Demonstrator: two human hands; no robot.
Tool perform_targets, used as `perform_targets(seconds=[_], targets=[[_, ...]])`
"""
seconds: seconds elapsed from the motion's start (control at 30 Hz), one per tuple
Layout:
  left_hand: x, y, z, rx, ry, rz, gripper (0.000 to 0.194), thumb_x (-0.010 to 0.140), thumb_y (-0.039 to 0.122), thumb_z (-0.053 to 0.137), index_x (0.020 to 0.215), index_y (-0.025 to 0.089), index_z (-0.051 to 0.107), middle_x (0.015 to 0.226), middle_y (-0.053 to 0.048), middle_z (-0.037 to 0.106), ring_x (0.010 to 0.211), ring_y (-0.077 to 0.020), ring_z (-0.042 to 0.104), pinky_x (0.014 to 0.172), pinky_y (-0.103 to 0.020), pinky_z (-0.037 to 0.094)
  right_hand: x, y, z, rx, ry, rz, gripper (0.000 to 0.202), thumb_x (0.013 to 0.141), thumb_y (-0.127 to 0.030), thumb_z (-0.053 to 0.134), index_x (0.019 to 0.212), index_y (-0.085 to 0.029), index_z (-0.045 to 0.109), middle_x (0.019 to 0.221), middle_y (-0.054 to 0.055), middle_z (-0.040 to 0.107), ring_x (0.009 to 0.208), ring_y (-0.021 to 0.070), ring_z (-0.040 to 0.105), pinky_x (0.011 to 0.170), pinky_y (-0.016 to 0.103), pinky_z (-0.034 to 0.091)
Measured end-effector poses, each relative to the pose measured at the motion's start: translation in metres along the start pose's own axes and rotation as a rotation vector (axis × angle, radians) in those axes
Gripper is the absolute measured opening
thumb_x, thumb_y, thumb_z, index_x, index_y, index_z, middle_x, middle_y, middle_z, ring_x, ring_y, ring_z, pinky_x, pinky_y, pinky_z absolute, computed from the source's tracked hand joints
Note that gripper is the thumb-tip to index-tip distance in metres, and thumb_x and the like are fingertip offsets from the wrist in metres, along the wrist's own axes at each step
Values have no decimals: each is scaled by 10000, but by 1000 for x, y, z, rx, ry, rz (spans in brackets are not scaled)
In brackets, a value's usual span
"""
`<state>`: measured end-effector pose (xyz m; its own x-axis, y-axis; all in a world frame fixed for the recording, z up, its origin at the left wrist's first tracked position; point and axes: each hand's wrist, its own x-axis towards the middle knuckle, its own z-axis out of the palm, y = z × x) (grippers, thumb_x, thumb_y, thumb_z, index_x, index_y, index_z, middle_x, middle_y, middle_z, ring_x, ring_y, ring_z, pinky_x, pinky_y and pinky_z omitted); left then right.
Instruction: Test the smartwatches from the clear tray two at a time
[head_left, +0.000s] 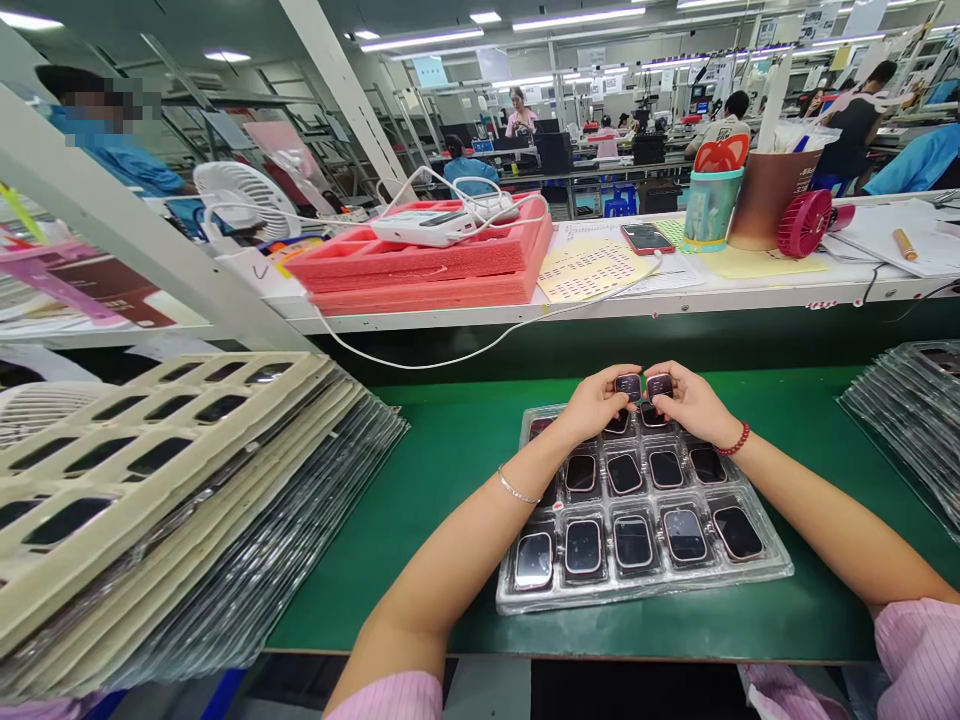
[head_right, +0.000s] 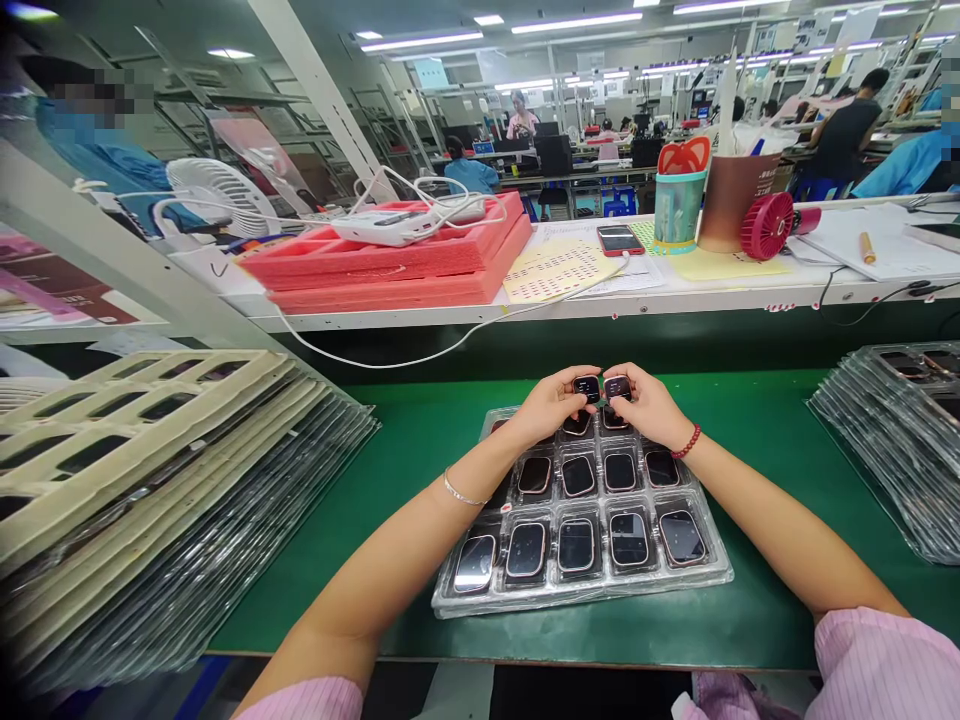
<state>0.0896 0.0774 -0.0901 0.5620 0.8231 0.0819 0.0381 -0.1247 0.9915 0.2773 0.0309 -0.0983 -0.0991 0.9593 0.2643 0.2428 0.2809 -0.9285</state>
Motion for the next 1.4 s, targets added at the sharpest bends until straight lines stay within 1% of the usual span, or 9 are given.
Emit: perform_targets(seconds=[0.2, 0.33, 0.5, 0.6, 0.77, 0.87, 1.03, 1.23, 1.4], targets=[[-1, 1, 1, 5, -12, -2, 531, 740, 63, 538, 1264, 133, 590, 978, -75, 693, 715, -120, 682, 553, -175, 450, 0, 0, -1, -40, 0, -39, 307, 742, -189, 592, 1048, -202, 579, 934, 46, 653, 794, 189, 627, 674, 332, 544], [0, -1, 1, -26, -31, 29, 558, 690, 47, 584, 1242, 130, 605, 1045, -87, 706, 719, -109, 668, 653, -210, 502, -1, 0, -1, -66, 14, -49, 339, 730, -195, 611, 1067, -203, 577, 988, 58, 651, 847, 205, 632, 690, 339, 547], [0, -2, 1, 19, -14, 16, 517, 731, 77, 556, 1243, 125, 613, 1008, -89, 705, 704, -125, 676, 632, -224, 502, -2, -2, -1, -72, 21, -29, 305, 746, -219, 613, 1050, -202, 587, 946, 56, 655, 792, 202, 629, 605, 318, 545], [1, -4, 1, -5, -12, 34, 545, 693, 39, 553, 1227, 123, 619, 1050, -93, 701, 721, -120, 679, 693, -245, 529, -2, -2, -1, -61, 9, -5, 263, 774, -237, 603, 1035, -200, 590, 908, 46, 649, 698, 175, 613, 549, 300, 536], [3, -5, 0, -58, -26, 64, 570, 625, -2, 569, 1178, 123, 631, 1071, -88, 700, 771, -115, 674, 775, -261, 543, -1, -1, -1, -65, 22, -25, 296, 743, -195, 616, 1038, -198, 592, 970, 59, 661, 764, 183, 634, 606, 304, 554], [2, -4, 0, -52, -29, 51, 568, 629, 5, 569, 1181, 126, 631, 1057, -83, 702, 775, -117, 672, 778, -265, 539, -1, -1, 0, -67, 20, -25, 307, 739, -194, 616, 1045, -199, 592, 990, 62, 663, 793, 190, 641, 626, 312, 559], [1, -3, 0, -50, -32, 36, 567, 639, 8, 579, 1190, 137, 629, 1077, -79, 698, 780, -113, 670, 749, -244, 528, -2, -2, 0, -43, 12, 3, 245, 761, -227, 613, 1005, -204, 590, 902, 40, 668, 689, 173, 625, 570, 310, 550], [1, -2, 0, -9, -10, 26, 545, 674, 26, 574, 1208, 131, 619, 1019, -70, 702, 733, -112, 671, 742, -249, 522, -1, -2, 1, -68, 24, -49, 283, 725, -178, 613, 1006, -204, 594, 955, 55, 676, 857, 212, 651, 692, 335, 561], [0, 0, 0, 32, -8, 24, 519, 721, 50, 559, 1233, 125, 599, 1034, -81, 695, 716, -115, 679, 711, -247, 519, -1, -3, 0, -85, 18, -42, 286, 739, -199, 605, 1025, -202, 594, 975, 60, 674, 871, 219, 650, 722, 361, 557]])
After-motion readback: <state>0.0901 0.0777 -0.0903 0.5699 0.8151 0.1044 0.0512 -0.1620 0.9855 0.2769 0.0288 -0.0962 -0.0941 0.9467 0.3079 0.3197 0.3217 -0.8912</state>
